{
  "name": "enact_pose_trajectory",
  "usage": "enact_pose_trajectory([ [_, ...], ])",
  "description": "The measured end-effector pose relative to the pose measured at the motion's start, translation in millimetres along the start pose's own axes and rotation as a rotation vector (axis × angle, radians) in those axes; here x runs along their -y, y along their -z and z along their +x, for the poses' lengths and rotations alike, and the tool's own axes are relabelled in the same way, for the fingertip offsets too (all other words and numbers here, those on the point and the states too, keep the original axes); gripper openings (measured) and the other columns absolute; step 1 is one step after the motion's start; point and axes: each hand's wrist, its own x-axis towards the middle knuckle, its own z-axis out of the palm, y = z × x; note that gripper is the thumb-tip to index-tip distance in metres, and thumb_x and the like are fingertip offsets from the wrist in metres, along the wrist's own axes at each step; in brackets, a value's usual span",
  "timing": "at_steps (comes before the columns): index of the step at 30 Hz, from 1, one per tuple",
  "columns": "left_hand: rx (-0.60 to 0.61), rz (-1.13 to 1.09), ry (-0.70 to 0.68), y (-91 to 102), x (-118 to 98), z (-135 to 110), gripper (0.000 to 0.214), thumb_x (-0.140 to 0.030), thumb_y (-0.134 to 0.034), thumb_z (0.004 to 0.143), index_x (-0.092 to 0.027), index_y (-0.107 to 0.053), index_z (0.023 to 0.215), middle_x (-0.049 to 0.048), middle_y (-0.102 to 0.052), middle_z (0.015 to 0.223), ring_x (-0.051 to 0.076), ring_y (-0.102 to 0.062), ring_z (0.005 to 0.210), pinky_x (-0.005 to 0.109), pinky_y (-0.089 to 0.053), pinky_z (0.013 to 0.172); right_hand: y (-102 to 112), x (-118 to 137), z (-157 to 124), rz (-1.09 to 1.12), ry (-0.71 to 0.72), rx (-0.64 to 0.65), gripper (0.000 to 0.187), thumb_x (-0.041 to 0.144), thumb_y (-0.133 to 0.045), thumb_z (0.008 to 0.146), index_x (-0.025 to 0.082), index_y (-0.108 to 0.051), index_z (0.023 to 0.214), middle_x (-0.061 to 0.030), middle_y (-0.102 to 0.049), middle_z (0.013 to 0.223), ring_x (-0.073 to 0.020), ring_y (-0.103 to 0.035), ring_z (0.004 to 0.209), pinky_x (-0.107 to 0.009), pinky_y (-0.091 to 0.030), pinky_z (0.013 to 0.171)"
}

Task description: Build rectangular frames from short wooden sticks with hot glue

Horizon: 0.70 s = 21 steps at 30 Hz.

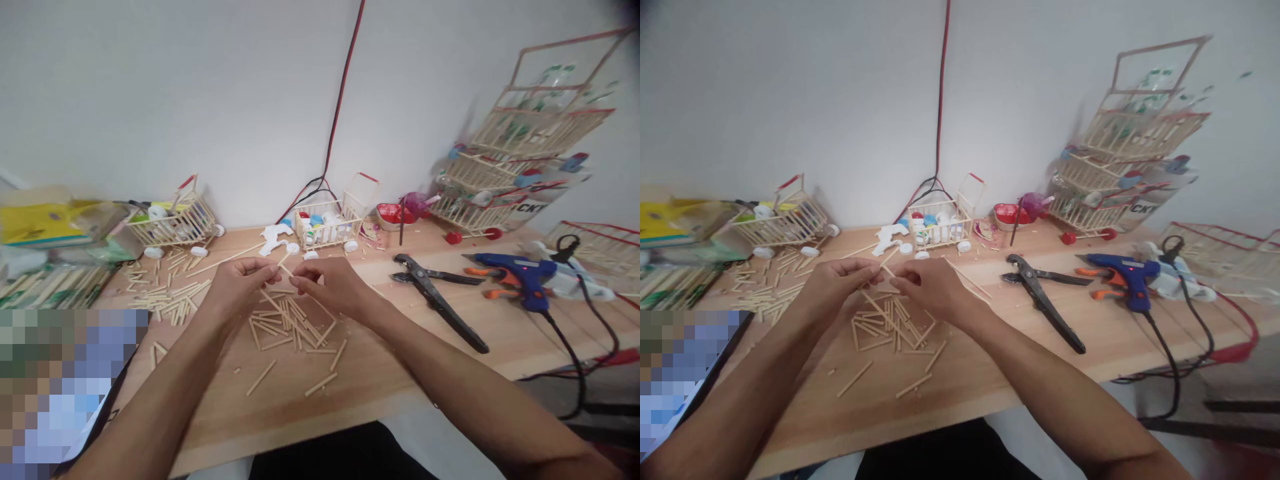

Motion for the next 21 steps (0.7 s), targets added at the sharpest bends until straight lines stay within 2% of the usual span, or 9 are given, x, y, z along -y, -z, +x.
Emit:
enact_pose_trajectory([
  [4, -0.043, 0.067, 0.0, -3.1, -2.5, -1.3, 0.015, -0.03, -0.07, 0.064, -0.016, -0.071, 0.064, 0.0009, -0.067, 0.062, 0.012, -0.054, 0.061, 0.023, -0.039, 0.059, -2.4, -0.8, -1.5, -0.088, 0.031, -0.012, 0.024, 0.022, -0.053, 0.089, 0.016, -0.068, 0.071, 0.0008, -0.063, 0.066, -0.0085, -0.049, 0.06, -0.022, -0.031, 0.06],
  [10, -0.03, 0.098, -0.007, -4.3, -5.3, -2.7, 0.015, -0.03, -0.071, 0.061, -0.016, -0.072, 0.065, 0.0016, -0.069, 0.063, 0.015, -0.058, 0.064, 0.025, -0.042, 0.066, -2.3, 1.0, -1.2, -0.109, 0.038, 0.007, 0.024, 0.017, -0.051, 0.088, 0.014, -0.066, 0.069, 0.0013, -0.061, 0.064, -0.008, -0.046, 0.058, -0.022, -0.028, 0.058],
  [21, -0.019, 0.11, 0.019, -4.3, -4.3, -3.7, 0.017, -0.031, -0.07, 0.061, -0.015, -0.072, 0.066, 0.0026, -0.069, 0.065, 0.016, -0.059, 0.065, 0.027, -0.043, 0.066, -3.5, 2.3, 0.0, -0.124, 0.002, 0.006, 0.022, 0.017, -0.053, 0.086, 0.014, -0.066, 0.068, 0.0016, -0.06, 0.062, -0.0074, -0.043, 0.057, -0.023, -0.025, 0.057],
])
